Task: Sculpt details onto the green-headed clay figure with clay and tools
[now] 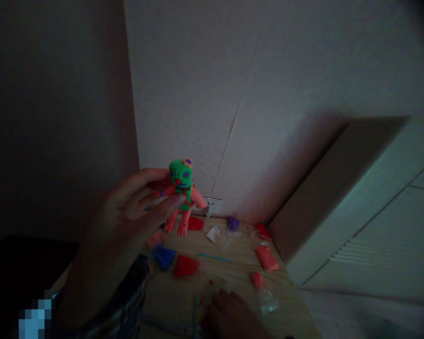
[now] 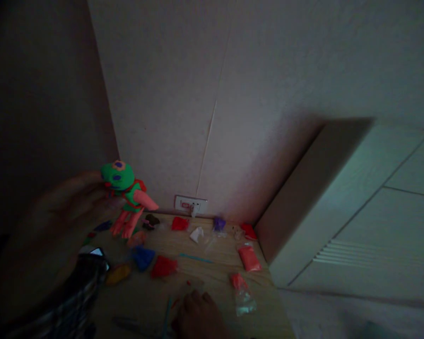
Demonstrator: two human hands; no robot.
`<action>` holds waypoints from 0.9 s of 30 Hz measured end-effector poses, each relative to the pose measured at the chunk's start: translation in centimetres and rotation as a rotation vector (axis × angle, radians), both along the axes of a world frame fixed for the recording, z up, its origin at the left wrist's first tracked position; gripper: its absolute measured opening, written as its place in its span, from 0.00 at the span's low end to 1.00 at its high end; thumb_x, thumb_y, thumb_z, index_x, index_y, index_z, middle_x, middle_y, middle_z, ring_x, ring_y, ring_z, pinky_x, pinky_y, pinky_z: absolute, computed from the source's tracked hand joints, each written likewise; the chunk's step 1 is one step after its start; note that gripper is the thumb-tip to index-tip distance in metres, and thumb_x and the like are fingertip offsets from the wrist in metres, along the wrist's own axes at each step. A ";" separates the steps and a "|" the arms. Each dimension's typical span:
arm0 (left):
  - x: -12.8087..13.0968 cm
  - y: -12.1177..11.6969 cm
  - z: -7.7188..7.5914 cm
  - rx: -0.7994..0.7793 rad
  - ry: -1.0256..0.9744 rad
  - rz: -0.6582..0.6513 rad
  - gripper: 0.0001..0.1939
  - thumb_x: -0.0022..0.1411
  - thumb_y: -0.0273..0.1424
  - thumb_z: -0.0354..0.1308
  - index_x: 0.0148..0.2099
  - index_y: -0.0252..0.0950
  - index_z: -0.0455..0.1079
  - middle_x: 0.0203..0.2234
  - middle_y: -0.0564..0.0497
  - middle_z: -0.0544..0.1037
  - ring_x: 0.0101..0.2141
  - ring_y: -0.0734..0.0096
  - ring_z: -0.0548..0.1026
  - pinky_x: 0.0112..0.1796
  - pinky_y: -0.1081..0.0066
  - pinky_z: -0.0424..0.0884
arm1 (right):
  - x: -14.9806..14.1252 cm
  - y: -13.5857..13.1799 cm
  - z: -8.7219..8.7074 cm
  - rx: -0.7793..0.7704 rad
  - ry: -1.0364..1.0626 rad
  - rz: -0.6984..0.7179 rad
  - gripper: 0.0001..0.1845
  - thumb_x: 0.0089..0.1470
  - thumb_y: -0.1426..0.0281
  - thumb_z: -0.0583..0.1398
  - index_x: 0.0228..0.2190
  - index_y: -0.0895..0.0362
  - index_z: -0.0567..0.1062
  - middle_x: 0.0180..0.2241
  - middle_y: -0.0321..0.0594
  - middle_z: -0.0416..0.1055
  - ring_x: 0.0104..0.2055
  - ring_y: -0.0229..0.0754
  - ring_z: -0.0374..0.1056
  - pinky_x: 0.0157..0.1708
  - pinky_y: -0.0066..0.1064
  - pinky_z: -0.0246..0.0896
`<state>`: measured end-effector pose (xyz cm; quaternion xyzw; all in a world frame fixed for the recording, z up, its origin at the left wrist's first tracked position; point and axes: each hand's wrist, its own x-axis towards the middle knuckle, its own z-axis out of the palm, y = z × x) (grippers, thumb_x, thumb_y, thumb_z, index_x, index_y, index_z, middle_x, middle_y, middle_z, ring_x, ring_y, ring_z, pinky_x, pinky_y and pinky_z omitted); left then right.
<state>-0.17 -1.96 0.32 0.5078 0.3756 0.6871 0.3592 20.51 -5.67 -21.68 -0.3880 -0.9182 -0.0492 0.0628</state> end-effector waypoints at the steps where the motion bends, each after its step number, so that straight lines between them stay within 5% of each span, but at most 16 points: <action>1: 0.0 0.0 0.0 -0.006 0.008 -0.004 0.12 0.48 0.30 0.69 0.38 0.40 0.76 0.34 0.55 0.83 0.37 0.73 0.81 0.34 0.83 0.75 | 0.0 -0.1 -1.1 0.049 -0.004 -0.014 0.09 0.56 0.67 0.62 0.26 0.57 0.75 0.25 0.39 0.75 0.29 0.41 0.70 0.30 0.30 0.62; 4: 0.0 0.1 0.0 -0.006 0.016 -0.016 0.11 0.48 0.30 0.69 0.36 0.41 0.76 0.33 0.56 0.83 0.37 0.72 0.81 0.34 0.81 0.76 | -0.2 -0.1 -2.6 0.151 0.010 -0.010 0.09 0.57 0.69 0.60 0.25 0.56 0.73 0.23 0.37 0.73 0.28 0.41 0.68 0.37 0.34 0.62; 8: 0.1 0.1 0.1 0.039 0.015 -0.027 0.10 0.48 0.29 0.68 0.36 0.42 0.77 0.32 0.57 0.83 0.36 0.71 0.81 0.34 0.80 0.76 | -0.2 -0.3 -1.3 0.156 0.058 -0.038 0.09 0.55 0.65 0.61 0.26 0.56 0.71 0.21 0.34 0.73 0.25 0.40 0.68 0.37 0.33 0.61; 14: 0.2 -0.2 0.7 -0.007 0.038 -0.082 0.05 0.54 0.27 0.65 0.36 0.39 0.76 0.31 0.55 0.83 0.36 0.71 0.80 0.39 0.77 0.74 | 0.2 0.4 5.4 0.129 0.128 -0.306 0.06 0.52 0.73 0.64 0.32 0.52 0.71 0.26 0.31 0.76 0.28 0.41 0.72 0.33 0.33 0.58; 19: 0.0 -0.4 0.8 0.035 0.002 -0.079 0.07 0.52 0.26 0.66 0.35 0.39 0.76 0.31 0.55 0.83 0.35 0.71 0.80 0.35 0.78 0.73 | 2.4 2.3 10.5 0.092 0.120 -0.384 0.09 0.48 0.78 0.65 0.31 0.51 0.75 0.28 0.35 0.77 0.33 0.47 0.73 0.35 0.35 0.60; 22: -0.1 -0.5 0.8 0.061 -0.013 -0.067 0.06 0.52 0.27 0.67 0.35 0.38 0.76 0.32 0.54 0.82 0.36 0.70 0.80 0.35 0.78 0.74 | 4.8 3.4 13.0 0.092 0.253 -0.421 0.05 0.52 0.72 0.63 0.34 0.51 0.77 0.31 0.39 0.77 0.34 0.46 0.73 0.33 0.34 0.63; 27: -0.2 -0.7 0.5 0.088 0.043 -0.021 0.06 0.53 0.27 0.66 0.36 0.39 0.76 0.33 0.53 0.81 0.36 0.67 0.80 0.33 0.74 0.75 | 7.8 4.8 16.6 0.237 0.582 -0.464 0.15 0.56 0.60 0.58 0.42 0.52 0.78 0.33 0.41 0.77 0.31 0.43 0.74 0.27 0.31 0.67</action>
